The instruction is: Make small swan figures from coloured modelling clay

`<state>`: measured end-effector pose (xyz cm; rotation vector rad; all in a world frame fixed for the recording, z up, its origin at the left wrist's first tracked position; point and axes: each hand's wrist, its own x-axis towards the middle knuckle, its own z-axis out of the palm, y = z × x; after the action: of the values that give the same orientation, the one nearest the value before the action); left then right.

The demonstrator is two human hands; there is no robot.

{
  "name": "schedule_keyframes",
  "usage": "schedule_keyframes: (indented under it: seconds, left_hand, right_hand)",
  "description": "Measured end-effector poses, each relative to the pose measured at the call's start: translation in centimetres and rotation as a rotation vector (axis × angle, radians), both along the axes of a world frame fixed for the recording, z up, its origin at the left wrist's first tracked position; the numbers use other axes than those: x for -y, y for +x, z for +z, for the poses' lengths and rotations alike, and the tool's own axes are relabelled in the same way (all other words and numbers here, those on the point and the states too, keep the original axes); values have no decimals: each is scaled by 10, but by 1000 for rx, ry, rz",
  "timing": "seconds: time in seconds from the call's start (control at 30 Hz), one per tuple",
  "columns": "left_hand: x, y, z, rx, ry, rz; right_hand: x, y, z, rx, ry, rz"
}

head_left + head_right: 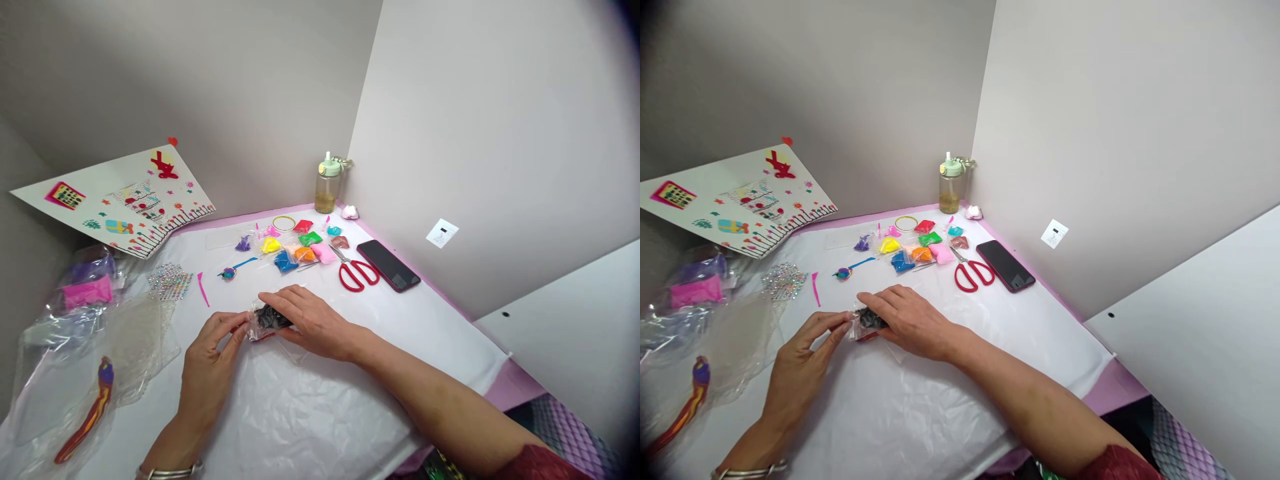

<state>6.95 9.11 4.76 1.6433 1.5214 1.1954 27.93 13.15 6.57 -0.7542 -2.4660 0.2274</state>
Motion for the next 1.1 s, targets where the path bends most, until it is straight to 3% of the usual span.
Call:
schedule_keyframes:
  seconds: [0.2,0.53,0.77,0.87,0.97,1.1]
  left_hand:
    - [3,-2,0,-27,7,-12]
    - [-6,-14,-4,-235,31,-136]
    - [-3,-7,0,-287,113,-74]
    - [-2,-9,4,-172,-28,-62]
    - [-3,-14,6,145,-251,-127]
    - [-5,-16,7,529,-302,-111]
  right_hand:
    - [2,-1,2,-2,63,67]
    - [3,-3,1,4,98,158]
    - [3,-3,2,0,68,134]
    - [4,-4,1,-48,59,85]
    - [2,-2,0,-92,38,18]
    - [-10,10,-2,-54,26,-178]
